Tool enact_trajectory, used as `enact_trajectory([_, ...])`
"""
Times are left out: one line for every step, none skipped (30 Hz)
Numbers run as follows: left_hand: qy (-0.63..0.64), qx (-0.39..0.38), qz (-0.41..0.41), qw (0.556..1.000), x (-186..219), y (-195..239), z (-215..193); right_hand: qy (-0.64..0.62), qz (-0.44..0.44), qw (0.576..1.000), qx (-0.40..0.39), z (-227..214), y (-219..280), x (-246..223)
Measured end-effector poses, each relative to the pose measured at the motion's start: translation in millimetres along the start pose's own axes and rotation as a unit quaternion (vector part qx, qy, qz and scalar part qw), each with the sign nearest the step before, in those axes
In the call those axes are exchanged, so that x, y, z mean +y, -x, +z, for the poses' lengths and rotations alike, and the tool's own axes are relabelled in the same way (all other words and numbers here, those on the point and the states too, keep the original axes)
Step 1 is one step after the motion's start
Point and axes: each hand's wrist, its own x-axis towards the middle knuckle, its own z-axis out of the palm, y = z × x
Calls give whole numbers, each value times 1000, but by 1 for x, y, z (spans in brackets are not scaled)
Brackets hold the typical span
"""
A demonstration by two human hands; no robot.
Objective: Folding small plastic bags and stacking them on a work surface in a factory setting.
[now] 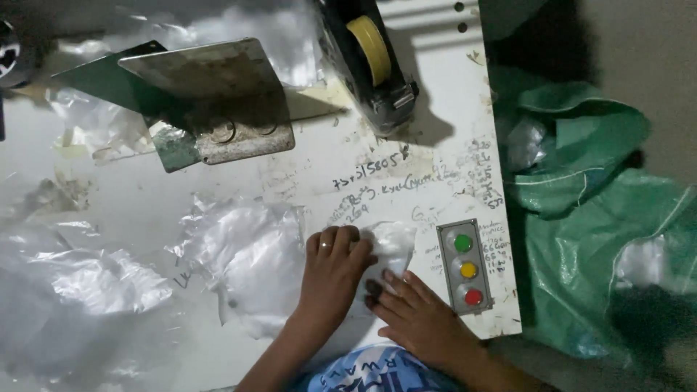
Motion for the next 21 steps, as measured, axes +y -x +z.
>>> enact_trajectory([2,7,5,1000,0,2,0,-134,64,987,58,-5,-1,3])
enact_trajectory([4,15,10,1000,-2,5,1,-265,126,949,114,-10,-2,5])
enact_trajectory([6,14,6,1000,-2,9,0,-265,124,950,111,-6,-2,5])
enact_trajectory([22,-1,29,999,-3,15,-1,-250,178,940,152,-2,-3,6])
enact_trajectory([38,-18,48,998,-2,24,-2,-236,228,925,191,3,-2,4])
enact_trajectory([39,-20,40,998,-1,27,-4,-240,224,927,184,9,-2,7])
enact_trajectory([64,-31,45,996,-2,32,-8,-233,241,929,158,15,-2,9])
enact_trajectory([89,-41,50,994,-2,36,-11,-226,257,930,131,21,-2,10])
enact_trajectory([90,-45,47,994,-4,39,-16,-231,257,930,128,16,-4,11])
enact_trajectory([100,-91,24,991,-5,42,-21,-242,270,929,77,10,-5,12])
enact_trajectory([109,-134,-3,985,-5,44,-24,-250,276,928,25,4,-6,16])
enact_trajectory([110,-135,-11,985,-3,49,-21,-253,271,929,19,-5,-13,15])
enact_trajectory([94,-99,-3,991,-3,53,-17,-234,229,944,47,-14,-21,14])
enact_trajectory([78,-63,5,995,-3,56,-13,-214,186,956,76,-24,-29,13])
enact_trajectory([77,-61,8,995,-4,56,-15,-212,186,956,79,-21,-29,13])
enact_trajectory([66,-59,-5,996,-6,55,-17,-215,169,960,67,-19,-28,13])
enact_trajectory([58,-60,-23,996,-4,56,-19,-219,150,963,50,-18,-24,13])
enact_trajectory([61,-59,-26,996,-4,56,-20,-219,149,963,46,-18,-23,15])
enact_trajectory([73,-63,-29,995,-5,56,-22,-192,131,972,41,-17,-23,16])
enact_trajectory([85,-66,-33,994,-5,56,-24,-166,112,979,37,-16,-22,17])
enact_trajectory([86,-67,-31,993,-4,58,-21,-166,114,979,36,-13,-22,18])
